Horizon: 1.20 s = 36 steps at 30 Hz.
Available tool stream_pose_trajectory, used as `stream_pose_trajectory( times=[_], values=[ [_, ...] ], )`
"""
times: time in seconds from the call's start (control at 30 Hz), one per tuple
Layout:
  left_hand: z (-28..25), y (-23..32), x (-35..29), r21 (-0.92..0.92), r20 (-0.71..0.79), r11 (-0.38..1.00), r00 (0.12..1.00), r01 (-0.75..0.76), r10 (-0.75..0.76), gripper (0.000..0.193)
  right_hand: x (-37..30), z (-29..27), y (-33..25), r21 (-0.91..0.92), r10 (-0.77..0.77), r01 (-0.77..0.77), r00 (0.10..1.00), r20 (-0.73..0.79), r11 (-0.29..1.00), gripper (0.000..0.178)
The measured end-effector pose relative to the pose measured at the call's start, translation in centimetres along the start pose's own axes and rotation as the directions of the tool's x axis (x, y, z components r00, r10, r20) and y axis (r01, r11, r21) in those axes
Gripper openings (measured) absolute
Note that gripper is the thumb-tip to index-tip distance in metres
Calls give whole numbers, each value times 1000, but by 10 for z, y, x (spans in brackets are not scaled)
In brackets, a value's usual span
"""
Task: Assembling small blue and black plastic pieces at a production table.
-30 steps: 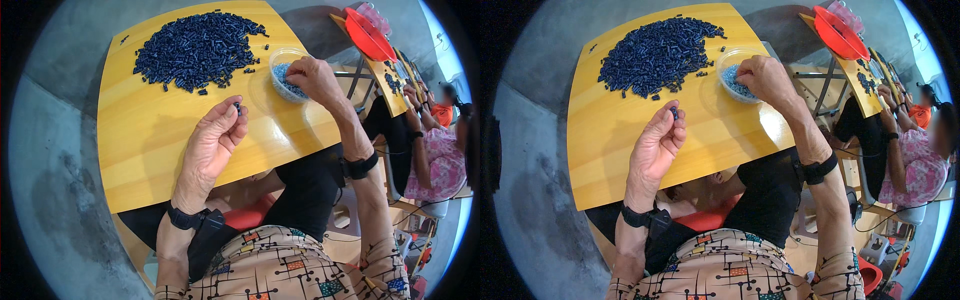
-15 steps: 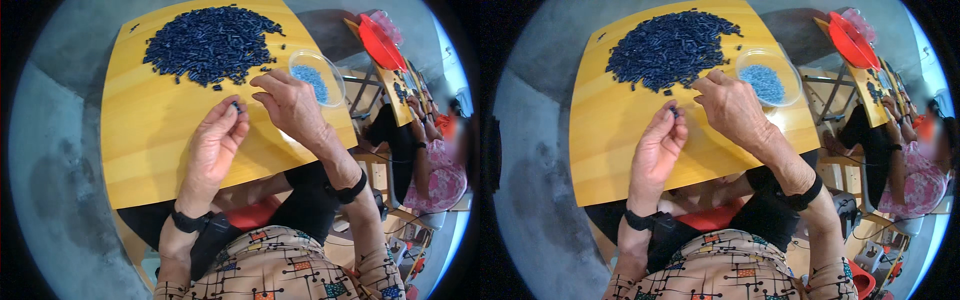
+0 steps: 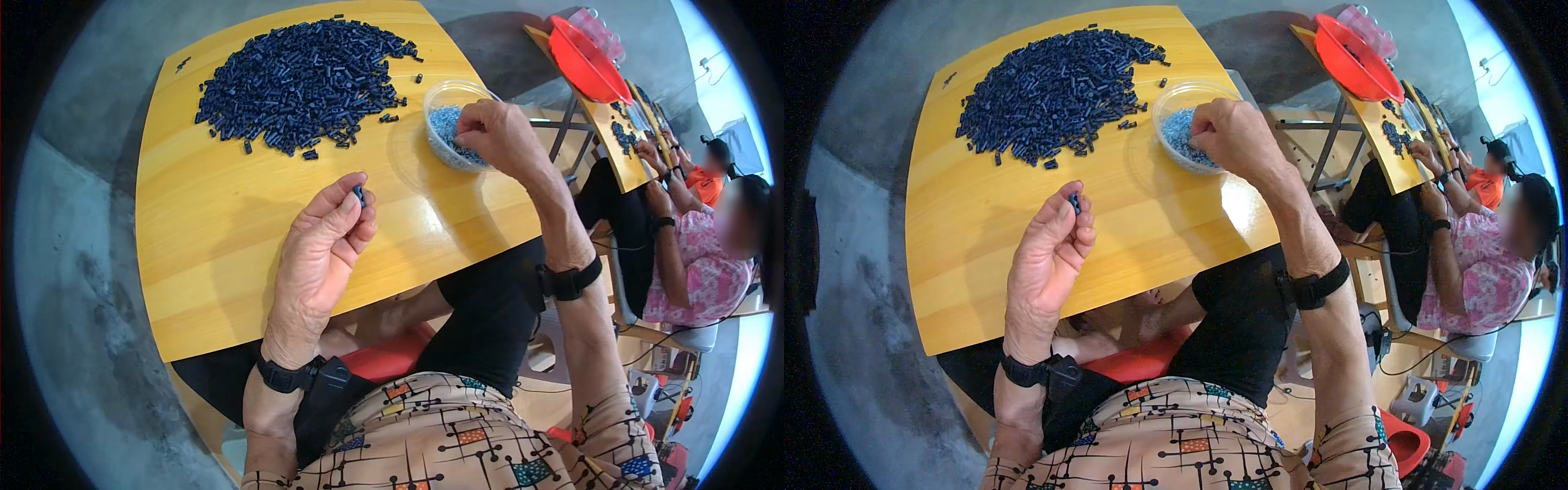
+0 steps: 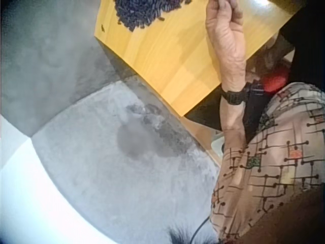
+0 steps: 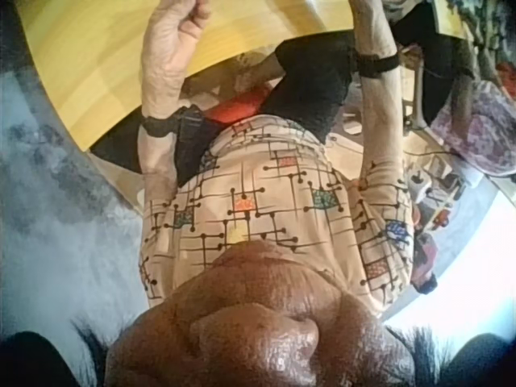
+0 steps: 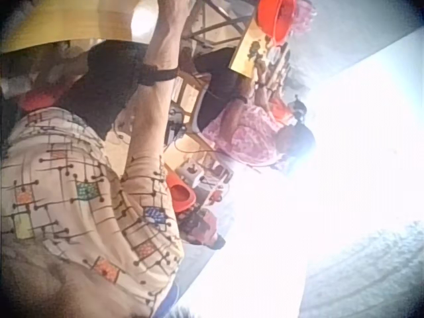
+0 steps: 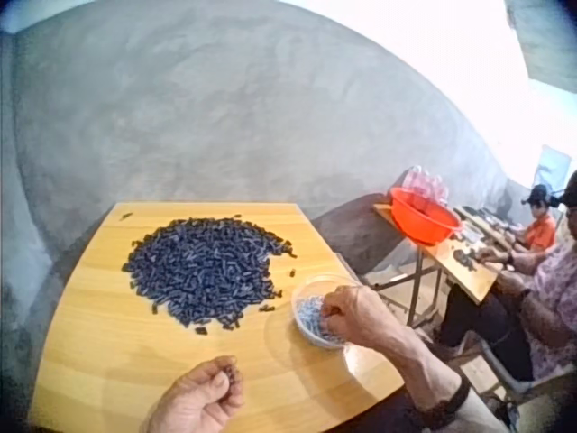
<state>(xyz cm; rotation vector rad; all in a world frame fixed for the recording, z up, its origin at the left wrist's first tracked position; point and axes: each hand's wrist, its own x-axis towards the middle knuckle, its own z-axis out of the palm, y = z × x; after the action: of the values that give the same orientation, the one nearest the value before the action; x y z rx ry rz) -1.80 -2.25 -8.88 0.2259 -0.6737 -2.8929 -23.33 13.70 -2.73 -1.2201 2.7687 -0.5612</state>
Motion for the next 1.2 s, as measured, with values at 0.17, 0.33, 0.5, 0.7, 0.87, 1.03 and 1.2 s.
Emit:
stream_pose_trajectory(
  times=[0.17,0.33,0.5,0.7,0.87,1.03,1.2],
  values=[
    [0,-1,-1,32,-12,999,1000,12,-11,26,1,7,15,60,-51,59,990,-129,996,13],
    [-1,-3,-2,54,-18,998,1000,21,-20,25,3,1,14,254,67,-18,980,-189,967,15],
    [3,-2,-4,86,-31,996,999,38,-35,23,5,-6,17,620,209,-151,978,-21,770,19],
    [6,-1,-7,107,-42,993,998,47,-43,23,0,-12,15,888,171,-161,981,95,430,20],
    [14,0,-11,169,34,985,999,-29,24,24,-15,-11,-3,976,15,-187,982,187,113,16],
    [22,4,-14,315,75,941,991,-125,106,25,-40,0,-41,969,-105,-233,969,223,-88,12],
    [27,10,-24,456,74,864,977,-214,203,24,-61,17,-67,956,-121,-261,962,245,-135,13]
  ],
)
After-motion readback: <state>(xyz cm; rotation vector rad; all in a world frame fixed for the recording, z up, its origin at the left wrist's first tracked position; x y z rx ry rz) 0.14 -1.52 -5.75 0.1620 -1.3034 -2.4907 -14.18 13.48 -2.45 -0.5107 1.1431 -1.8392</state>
